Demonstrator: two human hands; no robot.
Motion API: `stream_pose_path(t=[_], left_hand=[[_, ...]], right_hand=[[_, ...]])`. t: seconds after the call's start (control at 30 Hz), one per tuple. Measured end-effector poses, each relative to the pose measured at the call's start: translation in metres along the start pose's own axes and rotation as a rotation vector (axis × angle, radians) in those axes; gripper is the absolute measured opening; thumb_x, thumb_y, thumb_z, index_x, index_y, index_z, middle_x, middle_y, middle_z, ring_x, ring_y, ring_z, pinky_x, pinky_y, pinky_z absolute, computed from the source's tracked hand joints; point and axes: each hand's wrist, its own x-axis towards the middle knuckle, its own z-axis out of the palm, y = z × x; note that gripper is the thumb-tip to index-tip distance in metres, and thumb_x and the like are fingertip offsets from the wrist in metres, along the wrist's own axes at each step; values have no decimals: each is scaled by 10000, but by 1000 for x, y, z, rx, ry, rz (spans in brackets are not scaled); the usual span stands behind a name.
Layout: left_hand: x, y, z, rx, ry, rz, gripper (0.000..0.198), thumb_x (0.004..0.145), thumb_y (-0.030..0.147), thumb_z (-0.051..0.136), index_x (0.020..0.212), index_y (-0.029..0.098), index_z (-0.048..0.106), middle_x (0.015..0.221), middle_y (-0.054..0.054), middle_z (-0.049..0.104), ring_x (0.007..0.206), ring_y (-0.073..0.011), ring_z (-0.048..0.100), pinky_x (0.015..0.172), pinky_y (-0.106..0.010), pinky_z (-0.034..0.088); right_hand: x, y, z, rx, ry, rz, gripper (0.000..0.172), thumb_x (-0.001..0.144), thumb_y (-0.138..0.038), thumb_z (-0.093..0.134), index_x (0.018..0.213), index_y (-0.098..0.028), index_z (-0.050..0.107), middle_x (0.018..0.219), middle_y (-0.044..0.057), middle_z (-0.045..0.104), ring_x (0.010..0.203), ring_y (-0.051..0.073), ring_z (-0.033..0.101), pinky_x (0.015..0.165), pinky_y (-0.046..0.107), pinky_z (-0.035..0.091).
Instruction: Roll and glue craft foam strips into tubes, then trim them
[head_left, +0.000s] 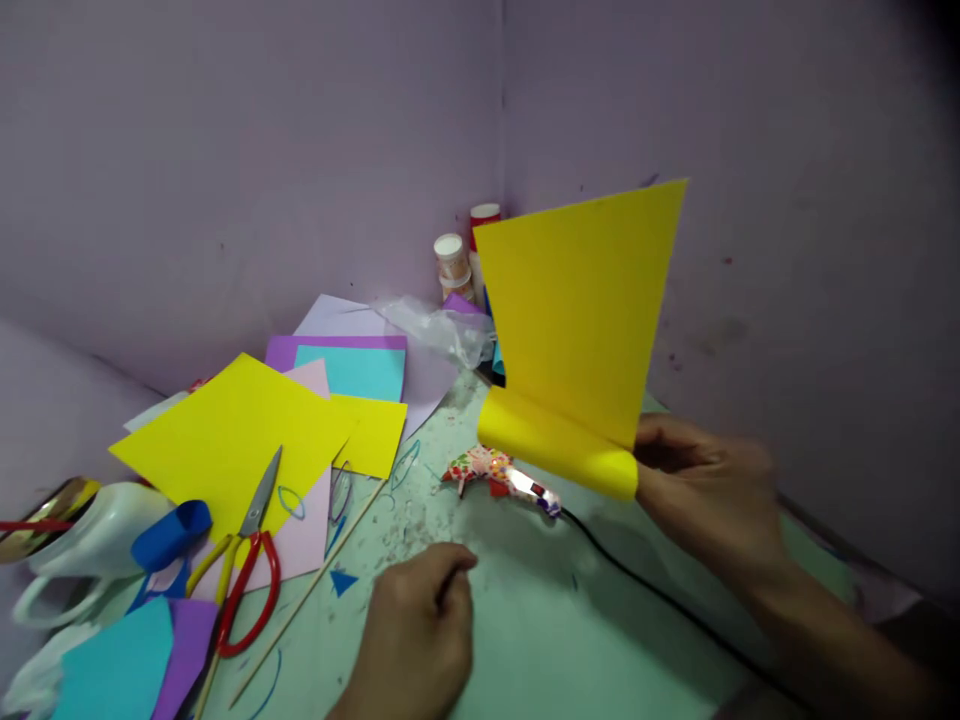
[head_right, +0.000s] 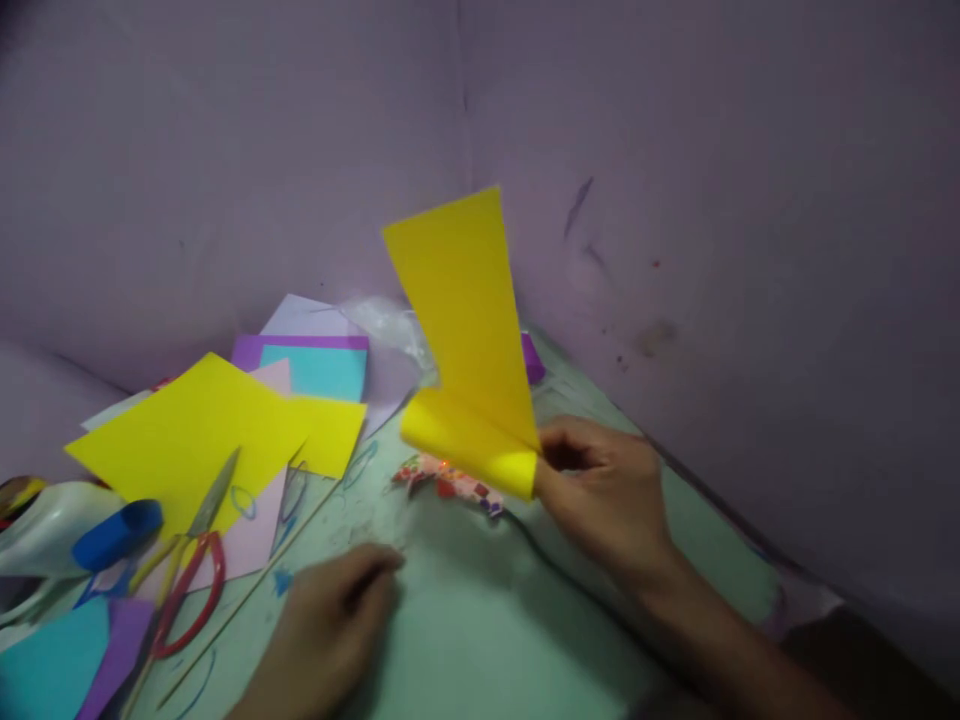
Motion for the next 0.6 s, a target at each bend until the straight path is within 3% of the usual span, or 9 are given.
stream_pose_path(t=[0.1, 0.2, 0.27, 0.33, 0.43, 0.53, 0.6], left_hand=[[12, 31, 24, -19, -53, 57, 237, 735, 212, 472, 790, 195, 701, 618, -22, 677, 566, -173, 606, 562, -269, 440], [24, 41, 26, -332, 14, -101, 136, 692, 253, 572, 661, 175, 679, 508, 2, 602, 450, -132, 511, 451, -233, 375], [32, 34, 16, -542, 95, -204, 141, 673, 294, 625, 628, 166, 663, 530, 2, 608, 458, -123, 513, 461, -227, 395], [38, 20, 0, -651, 173, -235, 166, 679, 321, 615, 722, 172, 674, 604, -9, 634, 531, -141, 564, 531, -247, 451], [31, -3, -26, -746, 195, -256, 163, 612, 300, 661, 723, 182, 676, 680, -33, 671, 603, -162, 605, 574, -260, 483], [8, -18, -38, -737, 120, -284, 213, 550, 187, 715, 763, 184, 705, 785, -43, 703, 732, -182, 640, 670, -248, 497], [-10, -21, -37, -778, -14, -281, 311, 553, 179, 719, 863, 203, 715, 882, -49, 711, 789, -210, 649, 737, -285, 503]], right_hand=[[3, 6, -15, 2, 47, 82, 90, 567, -140, 662, 563, -229, 646, 545, -8, 644, 510, 157, 589, 460, 231, 450], [-2, 5, -15, 139, -30, 180, 88, 538, -168, 704, 539, -216, 630, 534, -9, 637, 506, 152, 585, 483, 234, 467], [-7, 4, -9, 289, -163, 229, 101, 534, -179, 720, 528, -200, 621, 520, -14, 624, 499, 142, 578, 491, 230, 473], [-13, 4, 1, 404, -329, 238, 117, 533, -167, 726, 511, -180, 612, 509, -19, 604, 491, 123, 556, 490, 216, 459], [-21, 9, 18, 454, -526, 224, 136, 531, -146, 723, 485, -157, 596, 486, -30, 558, 468, 90, 485, 470, 199, 402], [-30, 17, 34, 487, -636, 231, 125, 536, -141, 704, 492, -147, 587, 500, -33, 537, 482, 83, 455, 480, 205, 369], [-37, 21, 44, 512, -705, 249, 106, 534, -130, 683, 504, -141, 582, 522, -27, 540, 499, 86, 458, 489, 208, 362]])
